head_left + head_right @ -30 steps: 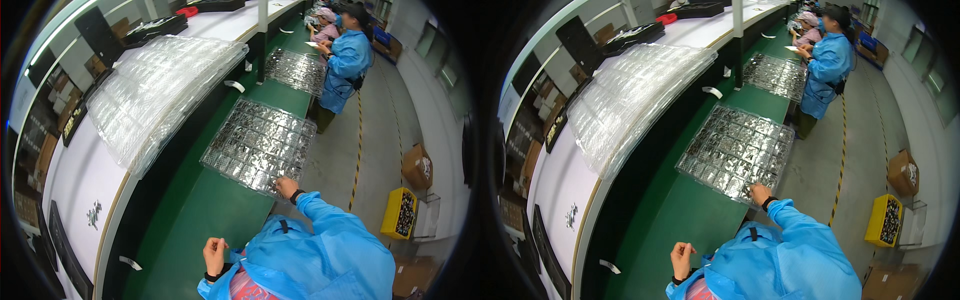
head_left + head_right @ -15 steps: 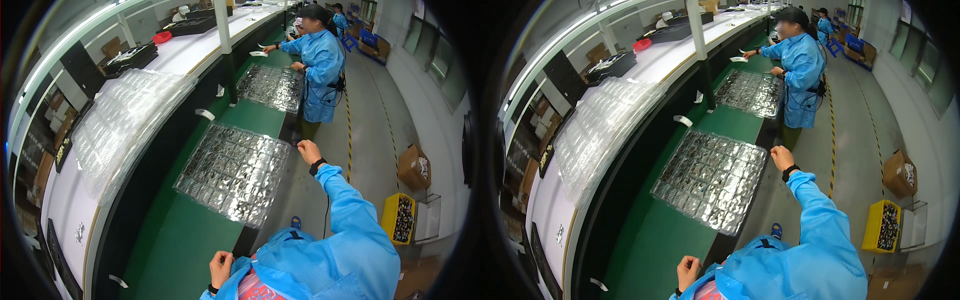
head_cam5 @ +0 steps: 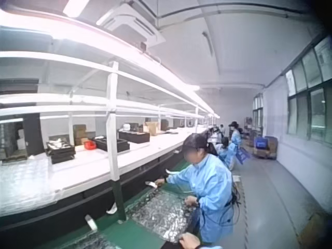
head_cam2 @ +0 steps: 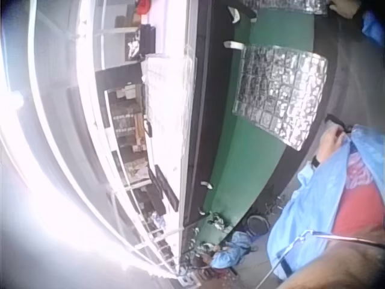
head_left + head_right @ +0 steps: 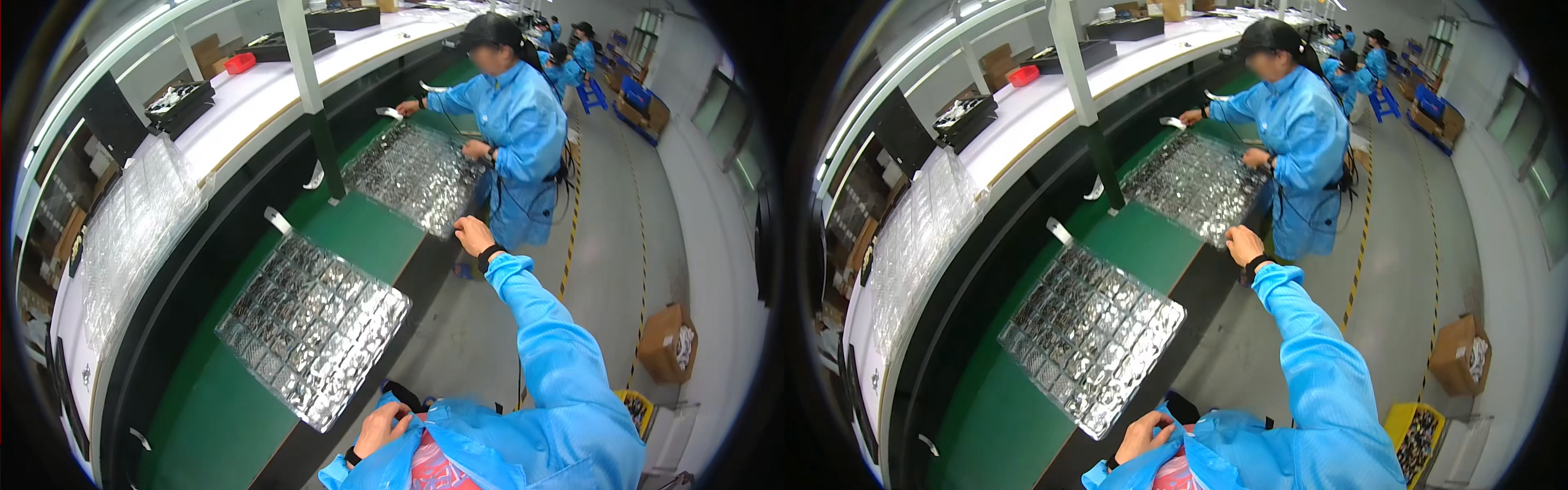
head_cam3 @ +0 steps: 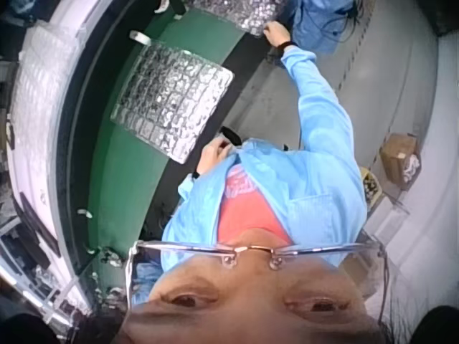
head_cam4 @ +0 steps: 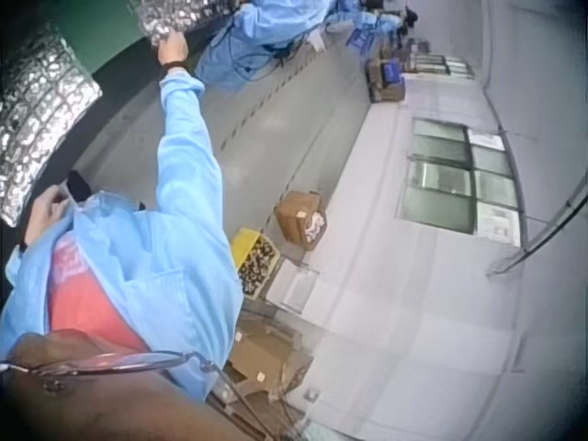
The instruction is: The person picks up a white plastic component, peels a small adhesive strip from a sheet, and presses it onto the component. They then pick up a small metal piece and press it onto the plastic component before setting it down.
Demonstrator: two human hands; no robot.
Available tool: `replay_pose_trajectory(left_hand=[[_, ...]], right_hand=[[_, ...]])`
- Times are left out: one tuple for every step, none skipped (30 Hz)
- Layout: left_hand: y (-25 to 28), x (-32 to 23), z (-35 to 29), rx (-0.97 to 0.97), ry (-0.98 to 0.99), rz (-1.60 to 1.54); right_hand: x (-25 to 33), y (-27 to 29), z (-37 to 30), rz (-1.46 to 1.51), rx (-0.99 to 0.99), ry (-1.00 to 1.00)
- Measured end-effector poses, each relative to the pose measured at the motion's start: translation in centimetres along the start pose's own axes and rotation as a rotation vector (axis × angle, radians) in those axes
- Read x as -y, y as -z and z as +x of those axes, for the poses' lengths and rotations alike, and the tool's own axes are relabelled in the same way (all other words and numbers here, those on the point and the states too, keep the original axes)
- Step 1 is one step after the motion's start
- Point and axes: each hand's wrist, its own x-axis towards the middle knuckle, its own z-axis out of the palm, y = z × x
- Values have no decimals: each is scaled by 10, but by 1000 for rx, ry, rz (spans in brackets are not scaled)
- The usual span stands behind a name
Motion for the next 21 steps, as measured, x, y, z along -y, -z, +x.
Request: replay_pose_trajectory(left_hand=[[-5,-1,13,-10,-10,19],[-7,-2,28,-19,-20,39],[-11,-5,46,-46,-13,29],[-12,-8,62,-48,-14,30],[-13,-10,81,-78,-44,-6],[-14,-13,99,-106,-74,-43],[-15,-24,119,-128,-78,-76],[-12,-33,139,-126,-80,-80],[-9,-40,159,-140,-72,-103],[-8,-48,177,-155,-60,-127],[-7,-52,196,-168,-86,-145],[-5,-60,212,-168,-81,-152],[-2,-66,226,-180,-63,-162],[1,-71,241,-193,-46,-173],[3,-70,253,-198,-28,-171],[6,-70,262,-218,-17,-172],[4,-71,275,-233,49,-195],[2,-69,288,-249,115,-217],[-4,-55,296,-299,131,-209],[-5,-55,307,-355,178,-218],[-13,-59,318,-449,234,-212]], right_hand=[[-13,-2,15,9,31,-18],[-26,-2,34,8,25,-8],[-38,-3,54,-9,36,-10],[-45,-4,70,-27,52,-18],[-49,-4,87,-18,30,-38],[-57,-8,102,-20,29,-42],[-63,-8,118,-27,42,-34],[-70,-8,135,-36,56,-27],[-78,-8,155,-48,103,-20],[-89,-8,174,-53,109,-21],[-100,-10,197,-76,81,-8],[-112,-12,221,-98,54,6],[-123,-14,242,-121,58,30],[-133,-17,265,-147,75,24],[-143,-21,283,-147,62,4],[-147,-33,310,-139,47,3],[-172,-38,344,-247,176,-27],[-195,-53,359,-129,86,-71],[-195,-74,386,-202,141,-66],[-194,-87,412,-279,189,-68],[-197,-99,429,-163,136,-158]])
